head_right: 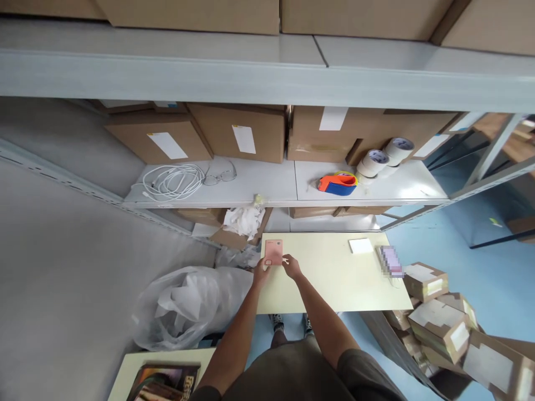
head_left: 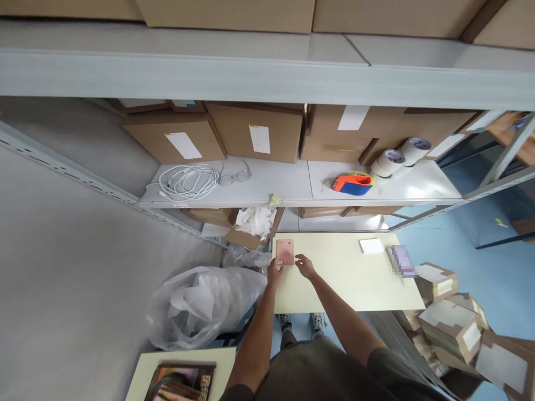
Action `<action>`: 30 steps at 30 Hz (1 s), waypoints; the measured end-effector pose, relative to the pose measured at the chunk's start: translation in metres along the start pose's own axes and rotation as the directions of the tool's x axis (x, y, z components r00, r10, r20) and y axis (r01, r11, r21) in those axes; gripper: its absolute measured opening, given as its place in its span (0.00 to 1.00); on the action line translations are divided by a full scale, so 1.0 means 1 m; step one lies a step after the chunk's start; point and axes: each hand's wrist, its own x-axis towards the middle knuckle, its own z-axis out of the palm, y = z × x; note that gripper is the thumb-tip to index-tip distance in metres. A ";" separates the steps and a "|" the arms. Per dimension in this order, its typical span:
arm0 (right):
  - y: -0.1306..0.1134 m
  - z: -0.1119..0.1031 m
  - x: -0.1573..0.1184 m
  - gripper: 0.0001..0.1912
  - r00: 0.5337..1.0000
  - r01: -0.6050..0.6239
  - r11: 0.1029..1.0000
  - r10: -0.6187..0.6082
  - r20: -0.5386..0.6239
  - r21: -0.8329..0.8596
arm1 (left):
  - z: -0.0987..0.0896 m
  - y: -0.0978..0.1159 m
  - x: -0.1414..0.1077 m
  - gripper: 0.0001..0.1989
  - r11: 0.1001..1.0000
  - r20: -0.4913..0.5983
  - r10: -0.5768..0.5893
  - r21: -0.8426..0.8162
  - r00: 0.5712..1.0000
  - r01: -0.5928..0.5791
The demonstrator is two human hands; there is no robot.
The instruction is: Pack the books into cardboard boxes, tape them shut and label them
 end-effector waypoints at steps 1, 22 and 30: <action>-0.005 -0.007 -0.005 0.14 0.999 0.039 0.999 -0.040 -0.030 -0.034 | -0.001 0.006 -0.002 0.27 1.000 -0.019 0.026 0.014 0.999 -0.025; -0.118 -0.295 -0.005 0.34 0.747 0.468 0.772 -0.606 -0.275 -0.431 | 0.089 0.225 -0.007 0.26 0.937 0.234 0.342 -0.018 0.910 -0.348; -0.217 -0.319 0.070 0.39 0.742 0.456 0.589 -0.666 -0.081 -0.667 | 0.108 0.226 -0.052 0.25 0.942 0.239 0.317 0.037 0.918 -0.335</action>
